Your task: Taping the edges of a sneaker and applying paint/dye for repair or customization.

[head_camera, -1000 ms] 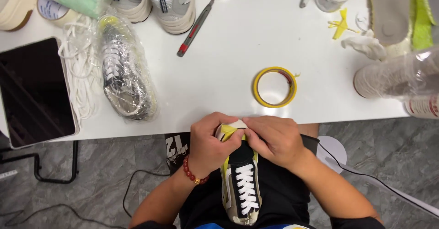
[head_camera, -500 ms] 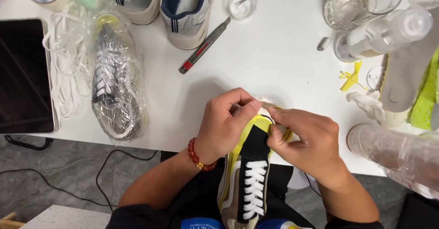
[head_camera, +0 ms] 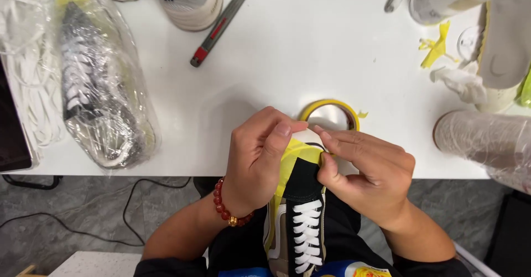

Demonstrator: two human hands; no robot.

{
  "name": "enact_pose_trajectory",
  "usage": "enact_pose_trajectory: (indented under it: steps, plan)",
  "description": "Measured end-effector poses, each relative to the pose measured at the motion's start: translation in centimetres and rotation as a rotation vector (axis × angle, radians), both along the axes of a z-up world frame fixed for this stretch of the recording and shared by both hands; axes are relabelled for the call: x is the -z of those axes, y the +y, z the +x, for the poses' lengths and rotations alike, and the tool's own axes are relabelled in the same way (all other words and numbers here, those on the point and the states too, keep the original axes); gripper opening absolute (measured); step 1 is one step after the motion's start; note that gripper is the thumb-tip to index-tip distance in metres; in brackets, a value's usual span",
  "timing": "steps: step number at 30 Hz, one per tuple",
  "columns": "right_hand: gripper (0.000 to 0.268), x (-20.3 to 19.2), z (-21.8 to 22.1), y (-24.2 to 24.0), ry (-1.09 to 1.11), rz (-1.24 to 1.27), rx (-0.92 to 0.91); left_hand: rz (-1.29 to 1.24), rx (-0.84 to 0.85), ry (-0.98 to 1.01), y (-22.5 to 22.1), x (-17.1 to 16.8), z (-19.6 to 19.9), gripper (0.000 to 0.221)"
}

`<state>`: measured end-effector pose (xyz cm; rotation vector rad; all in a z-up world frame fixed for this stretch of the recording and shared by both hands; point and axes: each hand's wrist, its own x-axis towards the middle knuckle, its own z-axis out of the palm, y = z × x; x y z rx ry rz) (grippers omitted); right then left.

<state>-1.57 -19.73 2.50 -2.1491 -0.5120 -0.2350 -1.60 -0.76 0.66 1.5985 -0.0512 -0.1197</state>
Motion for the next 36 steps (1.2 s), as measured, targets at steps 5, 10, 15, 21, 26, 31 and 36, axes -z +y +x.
enact_pose_trajectory:
  steps: [5,10,15,21,26,31,36]
  plan:
    - [0.015,-1.0,-0.5,-0.1,-0.061,-0.097,-0.001,-0.024,0.026,-0.009,-0.4,-0.2,-0.7,0.037]
    - [0.014,-3.3,-0.2,0.5,-0.138,-0.180,-0.061,-0.004,0.039,-0.049,0.0,-0.7,-1.2,0.038]
    - [0.016,-4.6,0.3,1.6,-0.249,-0.288,-0.187,0.060,0.032,-0.109,0.6,-1.0,-1.9,0.038]
    - [0.016,-3.7,0.3,1.9,-0.319,-0.345,-0.259,0.103,0.027,-0.135,1.3,-0.7,-2.5,0.040]
    - [0.015,-2.7,-0.1,1.9,-0.158,-0.272,-0.168,-0.008,0.084,-0.142,2.2,2.0,-2.8,0.044]
    - [0.014,-1.9,-0.2,1.9,-0.052,-0.160,-0.120,-0.274,0.045,0.020,1.9,4.3,-3.7,0.047]
    - [0.015,0.2,-2.1,1.1,0.169,0.097,0.015,-0.583,0.172,0.334,2.3,4.3,-2.9,0.041]
